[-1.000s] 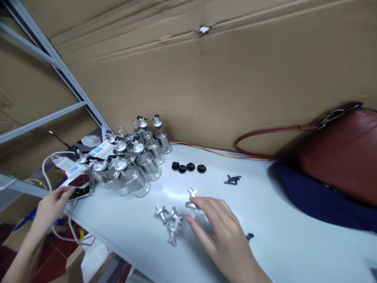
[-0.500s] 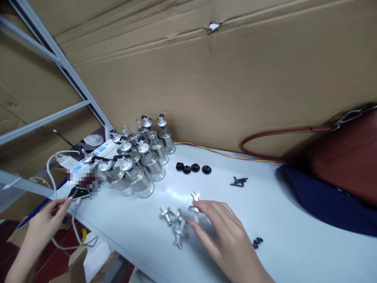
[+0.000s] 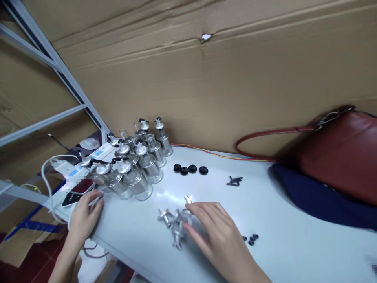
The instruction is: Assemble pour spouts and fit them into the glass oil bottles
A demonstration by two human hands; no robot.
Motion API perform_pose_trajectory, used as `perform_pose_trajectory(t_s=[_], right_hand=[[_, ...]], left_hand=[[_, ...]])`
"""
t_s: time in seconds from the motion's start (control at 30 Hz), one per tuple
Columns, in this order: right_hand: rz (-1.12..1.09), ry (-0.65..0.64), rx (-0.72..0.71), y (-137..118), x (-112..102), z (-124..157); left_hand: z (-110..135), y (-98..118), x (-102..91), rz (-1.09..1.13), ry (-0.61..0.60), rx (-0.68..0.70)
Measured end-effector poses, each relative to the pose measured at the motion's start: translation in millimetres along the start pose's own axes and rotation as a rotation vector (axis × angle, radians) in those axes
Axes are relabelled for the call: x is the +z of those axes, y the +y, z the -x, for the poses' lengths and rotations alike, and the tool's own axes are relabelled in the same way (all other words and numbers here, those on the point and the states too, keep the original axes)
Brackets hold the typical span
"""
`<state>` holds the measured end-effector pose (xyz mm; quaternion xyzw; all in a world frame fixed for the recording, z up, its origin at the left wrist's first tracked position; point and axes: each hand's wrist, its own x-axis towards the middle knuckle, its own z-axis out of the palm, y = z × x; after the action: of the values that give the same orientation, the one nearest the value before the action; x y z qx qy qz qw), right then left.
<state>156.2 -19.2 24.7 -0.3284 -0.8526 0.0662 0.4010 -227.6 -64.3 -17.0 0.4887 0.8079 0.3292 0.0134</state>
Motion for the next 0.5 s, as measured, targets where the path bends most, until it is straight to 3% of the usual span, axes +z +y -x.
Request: perform_pose_trajectory(t_s=[0.07, 0.17, 0.4, 0.5], right_hand=[[-0.001, -0.013, -0.004, -0.4, -0.4, -1.2], [-0.002, -0.024, -0.009, 0.7, -0.4, -2.1], [0.033, -0.036, 0.03, 6.1, 3.4, -5.5], [0.034, -0.072, 0.071, 6.1, 5.3, -8.5]], left_hand=[[2.7, -0.2, 7.2, -0.034, 0.128, 0.088], [0.9, -2.9, 12.1, -0.058, 0.223, 0.15], [-29.9, -4.1, 11.9, -0.093, 0.205, 0.159], [-32.3, 10.3, 8.7, 0.032, 0.354, 0.158]])
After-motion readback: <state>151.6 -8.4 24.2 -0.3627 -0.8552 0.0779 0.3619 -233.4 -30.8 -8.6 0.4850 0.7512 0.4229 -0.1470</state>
